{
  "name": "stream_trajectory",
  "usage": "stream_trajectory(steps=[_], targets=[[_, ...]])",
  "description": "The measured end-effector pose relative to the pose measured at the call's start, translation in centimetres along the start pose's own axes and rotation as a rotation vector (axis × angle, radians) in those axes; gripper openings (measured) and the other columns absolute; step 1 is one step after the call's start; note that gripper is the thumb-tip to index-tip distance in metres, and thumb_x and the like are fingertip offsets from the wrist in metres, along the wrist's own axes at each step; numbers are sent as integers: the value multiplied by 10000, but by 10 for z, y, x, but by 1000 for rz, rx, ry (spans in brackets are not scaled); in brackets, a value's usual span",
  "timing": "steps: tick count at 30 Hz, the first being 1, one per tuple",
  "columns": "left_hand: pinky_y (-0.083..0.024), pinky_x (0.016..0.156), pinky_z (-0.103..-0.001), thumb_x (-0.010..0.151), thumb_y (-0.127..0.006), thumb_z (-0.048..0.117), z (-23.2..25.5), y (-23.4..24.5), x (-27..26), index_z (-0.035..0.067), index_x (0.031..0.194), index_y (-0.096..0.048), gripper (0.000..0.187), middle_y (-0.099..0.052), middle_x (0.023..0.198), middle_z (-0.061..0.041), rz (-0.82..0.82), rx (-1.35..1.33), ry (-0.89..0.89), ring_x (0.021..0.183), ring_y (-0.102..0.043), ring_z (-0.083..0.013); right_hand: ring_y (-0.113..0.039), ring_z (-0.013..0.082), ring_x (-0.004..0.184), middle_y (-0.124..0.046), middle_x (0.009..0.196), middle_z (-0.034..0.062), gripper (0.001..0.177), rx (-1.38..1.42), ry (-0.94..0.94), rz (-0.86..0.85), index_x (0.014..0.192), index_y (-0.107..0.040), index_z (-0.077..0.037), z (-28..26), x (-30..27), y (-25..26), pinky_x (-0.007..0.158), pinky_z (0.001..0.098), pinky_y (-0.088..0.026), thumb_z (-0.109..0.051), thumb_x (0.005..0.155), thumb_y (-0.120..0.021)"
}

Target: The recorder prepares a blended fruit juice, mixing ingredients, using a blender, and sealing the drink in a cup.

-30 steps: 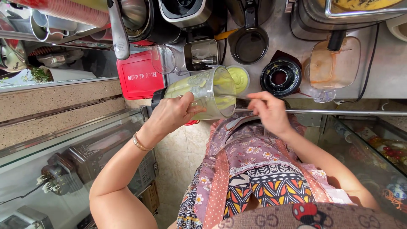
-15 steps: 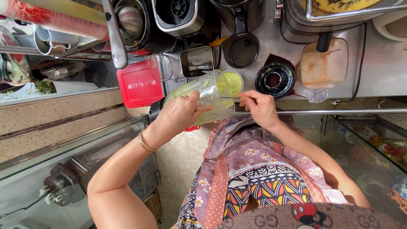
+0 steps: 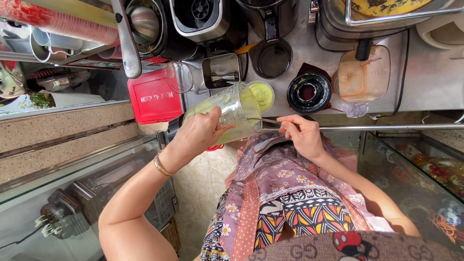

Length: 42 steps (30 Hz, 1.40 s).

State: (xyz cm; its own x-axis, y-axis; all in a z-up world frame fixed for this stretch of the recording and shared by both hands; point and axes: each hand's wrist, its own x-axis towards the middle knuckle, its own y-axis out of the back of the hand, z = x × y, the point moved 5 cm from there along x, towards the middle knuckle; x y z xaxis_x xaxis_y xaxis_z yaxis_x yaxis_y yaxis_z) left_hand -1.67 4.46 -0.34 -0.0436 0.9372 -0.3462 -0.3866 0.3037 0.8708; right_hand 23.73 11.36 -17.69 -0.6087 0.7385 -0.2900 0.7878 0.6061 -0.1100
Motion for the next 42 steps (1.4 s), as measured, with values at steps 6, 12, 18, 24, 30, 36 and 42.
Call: stream_trajectory(steps=[6, 12, 18, 24, 30, 36, 42], targets=[[-504, 498, -485, 929, -743, 401, -11, -5, -20, 12, 855, -496, 467, -603, 537, -179, 36, -35, 46, 552, -644, -413, -584, 44, 688, -728, 883, 55, 203, 76, -59, 81, 1168, -708, 12, 10, -3, 36, 593, 191, -483, -84, 1048, -574], [-466, 459, -418, 871, -822, 345, -31, -7, -49, 37, 801, -505, 447, -566, 520, -118, 231, -121, 52, 483, -607, -326, -594, 48, 710, -729, 896, 49, 191, -16, 31, 62, 1185, -701, 10, -51, -4, 42, 627, 192, -494, -88, 1068, -586], [-402, 454, -339, 738, -908, 351, -65, -24, -98, 79, 662, -533, 469, -506, 502, -61, 507, -255, -24, 431, -520, -223, -686, 96, 748, -745, 911, 80, 349, -451, 467, -353, 1246, -625, -3, -145, -17, -37, 657, 258, -560, -79, 917, -713], [-421, 529, -332, 767, -874, 443, -77, -16, -132, 57, 781, -604, 470, -548, 608, -58, 857, -361, -156, 518, -546, -231, -684, 107, 818, -740, 1004, 62, 377, -279, 192, -101, 1339, -560, 10, -24, -11, 26, 726, 260, -562, -63, 981, -650], [-334, 544, -274, 813, -841, 330, -130, -6, -95, 38, 775, -545, 417, -487, 665, 1, 1158, -691, -109, 568, -436, -107, -567, 199, 776, -591, 881, 94, 118, 53, -194, 322, 998, -540, -5, 270, 40, 143, 653, 344, -467, -8, 993, -658], [-326, 539, -212, 929, -717, 57, -158, 36, 14, 88, 777, -461, 300, -473, 701, 79, 1307, -1246, -176, 608, -436, -18, -659, 258, 857, -654, 987, 67, 293, 509, -458, 501, 1115, -582, -86, 299, 74, 139, 727, 409, -591, 72, 873, -531], [-238, 576, -223, 938, -796, 128, -174, 65, 115, 82, 782, -434, 397, -389, 729, 98, 1424, -1114, -253, 663, -330, -11, -674, 275, 918, -648, 1059, 106, 286, 523, -428, 666, 1184, -541, 0, 282, 61, 137, 818, 437, -604, 111, 920, -555]])
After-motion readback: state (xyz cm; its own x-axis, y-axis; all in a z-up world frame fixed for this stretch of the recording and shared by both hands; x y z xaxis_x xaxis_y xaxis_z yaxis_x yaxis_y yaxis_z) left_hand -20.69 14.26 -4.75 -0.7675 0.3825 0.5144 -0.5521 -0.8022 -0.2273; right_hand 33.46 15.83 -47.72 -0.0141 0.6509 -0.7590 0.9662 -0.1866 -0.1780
